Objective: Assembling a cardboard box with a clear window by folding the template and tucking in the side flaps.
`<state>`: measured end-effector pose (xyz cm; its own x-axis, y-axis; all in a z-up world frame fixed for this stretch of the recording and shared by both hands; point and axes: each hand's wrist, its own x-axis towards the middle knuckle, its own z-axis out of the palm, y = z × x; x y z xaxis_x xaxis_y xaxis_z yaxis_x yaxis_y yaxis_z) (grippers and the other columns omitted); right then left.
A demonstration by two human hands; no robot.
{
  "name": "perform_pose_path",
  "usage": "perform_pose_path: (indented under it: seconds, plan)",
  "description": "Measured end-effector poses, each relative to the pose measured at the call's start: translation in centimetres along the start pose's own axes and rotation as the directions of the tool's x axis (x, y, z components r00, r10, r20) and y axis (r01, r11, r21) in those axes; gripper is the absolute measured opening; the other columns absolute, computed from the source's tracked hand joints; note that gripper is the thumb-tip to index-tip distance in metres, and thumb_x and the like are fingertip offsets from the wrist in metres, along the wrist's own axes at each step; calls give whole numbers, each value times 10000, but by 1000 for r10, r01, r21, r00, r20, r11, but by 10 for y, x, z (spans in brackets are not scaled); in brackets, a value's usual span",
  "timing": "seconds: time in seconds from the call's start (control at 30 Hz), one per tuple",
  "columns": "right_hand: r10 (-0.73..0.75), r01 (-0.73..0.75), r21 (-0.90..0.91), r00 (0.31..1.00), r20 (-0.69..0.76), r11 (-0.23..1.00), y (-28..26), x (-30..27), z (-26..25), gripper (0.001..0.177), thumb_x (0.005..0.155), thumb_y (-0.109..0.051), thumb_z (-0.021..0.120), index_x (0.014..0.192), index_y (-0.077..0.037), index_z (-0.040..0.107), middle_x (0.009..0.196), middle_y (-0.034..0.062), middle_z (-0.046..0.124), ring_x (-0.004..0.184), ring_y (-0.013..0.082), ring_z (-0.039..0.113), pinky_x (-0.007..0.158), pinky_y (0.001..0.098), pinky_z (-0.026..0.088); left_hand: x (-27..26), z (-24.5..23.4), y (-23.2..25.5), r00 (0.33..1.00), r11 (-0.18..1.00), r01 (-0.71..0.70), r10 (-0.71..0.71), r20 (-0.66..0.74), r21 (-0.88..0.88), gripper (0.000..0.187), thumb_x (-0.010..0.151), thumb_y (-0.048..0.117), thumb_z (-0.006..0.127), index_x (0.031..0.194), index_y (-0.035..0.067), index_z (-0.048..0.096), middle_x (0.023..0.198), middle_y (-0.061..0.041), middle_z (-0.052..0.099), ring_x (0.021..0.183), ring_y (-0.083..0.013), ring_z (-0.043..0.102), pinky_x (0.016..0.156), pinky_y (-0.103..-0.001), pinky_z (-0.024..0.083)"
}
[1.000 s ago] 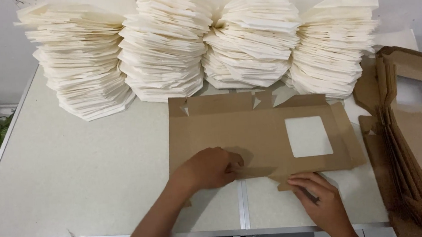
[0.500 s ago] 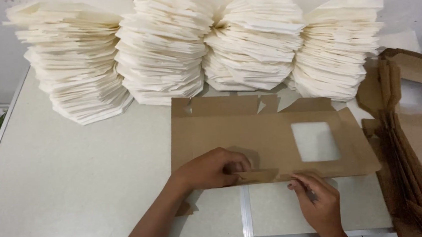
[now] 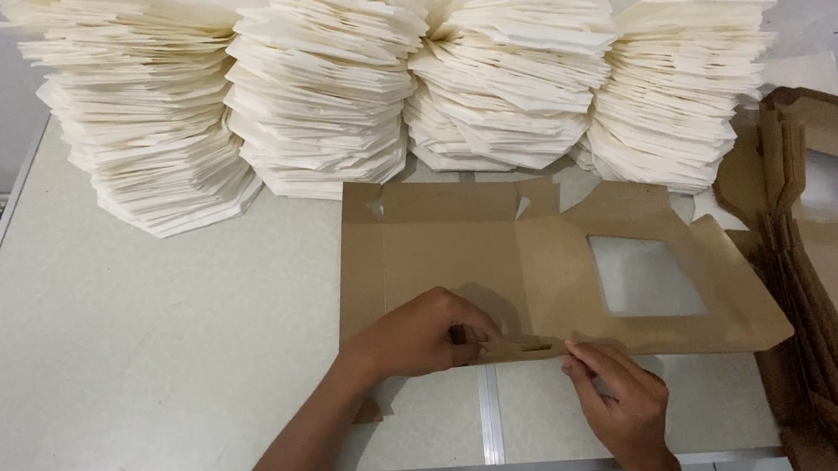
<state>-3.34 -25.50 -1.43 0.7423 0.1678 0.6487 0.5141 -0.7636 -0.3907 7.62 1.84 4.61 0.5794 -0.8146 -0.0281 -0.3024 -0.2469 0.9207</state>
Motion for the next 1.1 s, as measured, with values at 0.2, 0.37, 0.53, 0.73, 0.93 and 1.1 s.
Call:
perform_pose_path:
  seconds: [0.2,0.37,0.53,0.73,0.93,1.1]
  plan:
    - [-102,102,19,995,3,995,-7,7,3,200,853,32,779,1050,20,745,1004,142,755,841,196,738,818,291,648,0,1,2,1000,999,-17,17,0,30,275,877,16,656,1125,55,768,1051,-84,800,837,-181,749,732,-288,592]
    - [-183,183,-24,983,-18,983,-9,5,8,217,840,78,785,1049,31,748,998,156,738,824,232,735,773,316,648,-1,4,1,998,998,-63,63,-24,25,272,867,-15,671,1101,76,776,982,-68,799,809,-176,737,726,-289,577]
    - [42,-36,80,996,-84,996,-6,-4,6,130,887,2,721,1002,53,692,921,167,729,792,241,702,692,304,613,-1,4,4,999,998,-39,39,3,53,252,871,12,626,1076,82,753,916,-63,784,770,-166,716,692,-292,536]
    - [335,-323,86,917,-218,942,-11,-15,7,118,909,-4,735,1000,4,661,848,104,743,744,178,731,764,314,595,-2,2,11,998,998,-56,56,-27,2,192,854,-1,610,1006,62,708,876,-35,745,766,-159,690,712,-288,541]
    - [398,-381,130,905,-149,915,-13,-10,-2,52,927,-11,676,932,-6,728,870,90,764,798,182,731,763,317,625,-2,4,8,996,997,74,-75,45,7,191,915,178,665,1074,80,708,1038,-40,728,917,-178,680,821,-296,549]
    - [460,-447,140,884,-85,884,-17,-18,-7,75,891,-77,715,933,-32,757,953,74,777,879,180,729,854,320,599,-3,-4,13,999,992,36,-31,-42,121,508,917,444,634,1251,63,673,1305,-102,668,1219,-260,619,1044,-360,446]
